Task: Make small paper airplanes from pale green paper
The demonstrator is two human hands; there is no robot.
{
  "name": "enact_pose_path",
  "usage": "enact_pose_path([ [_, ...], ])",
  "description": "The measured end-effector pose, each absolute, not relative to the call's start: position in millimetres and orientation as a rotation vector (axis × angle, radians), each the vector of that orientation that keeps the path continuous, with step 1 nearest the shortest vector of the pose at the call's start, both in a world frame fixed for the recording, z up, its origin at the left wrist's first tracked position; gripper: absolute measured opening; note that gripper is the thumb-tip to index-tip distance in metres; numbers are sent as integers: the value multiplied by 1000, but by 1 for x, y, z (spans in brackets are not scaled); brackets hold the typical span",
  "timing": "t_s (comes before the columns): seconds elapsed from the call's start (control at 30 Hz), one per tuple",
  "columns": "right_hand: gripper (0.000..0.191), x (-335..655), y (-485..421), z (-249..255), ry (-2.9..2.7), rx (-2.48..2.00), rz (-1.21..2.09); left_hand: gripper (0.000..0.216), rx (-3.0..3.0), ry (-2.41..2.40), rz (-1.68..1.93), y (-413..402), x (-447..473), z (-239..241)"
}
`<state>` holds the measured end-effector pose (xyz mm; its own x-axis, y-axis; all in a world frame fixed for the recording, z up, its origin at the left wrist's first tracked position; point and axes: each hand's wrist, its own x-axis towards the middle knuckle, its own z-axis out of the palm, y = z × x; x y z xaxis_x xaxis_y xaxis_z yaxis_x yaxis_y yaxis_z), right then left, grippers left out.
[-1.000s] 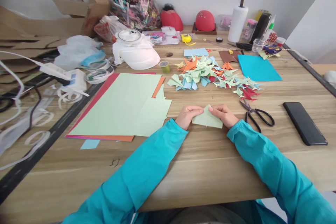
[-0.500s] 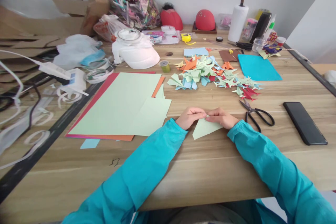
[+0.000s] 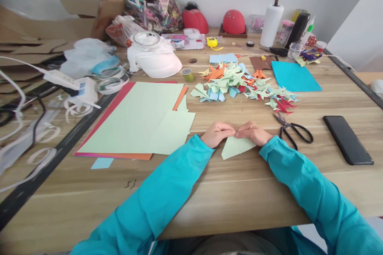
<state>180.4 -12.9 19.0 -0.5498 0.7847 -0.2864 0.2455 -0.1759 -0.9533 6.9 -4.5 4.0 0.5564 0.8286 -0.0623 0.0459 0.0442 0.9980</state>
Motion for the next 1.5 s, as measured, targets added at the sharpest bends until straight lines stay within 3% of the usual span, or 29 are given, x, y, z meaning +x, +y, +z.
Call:
enact_pose_path([
  [0.5,42,181,-14,15,-1837,-1053,1719,28,1410,785,764,-6,7,4],
  [0.9,58,180,-14,14,-1702,-1081,1589,31,1305,875,886,-6,7,3],
  [1.2,35,181,-15,12,-1488,-1081,1685,36,1167,904,910,-5,9,1],
  [1.5,36,178,-12,3,-1251,-1102,1567,35,1067,842,975,-2,9,-3],
])
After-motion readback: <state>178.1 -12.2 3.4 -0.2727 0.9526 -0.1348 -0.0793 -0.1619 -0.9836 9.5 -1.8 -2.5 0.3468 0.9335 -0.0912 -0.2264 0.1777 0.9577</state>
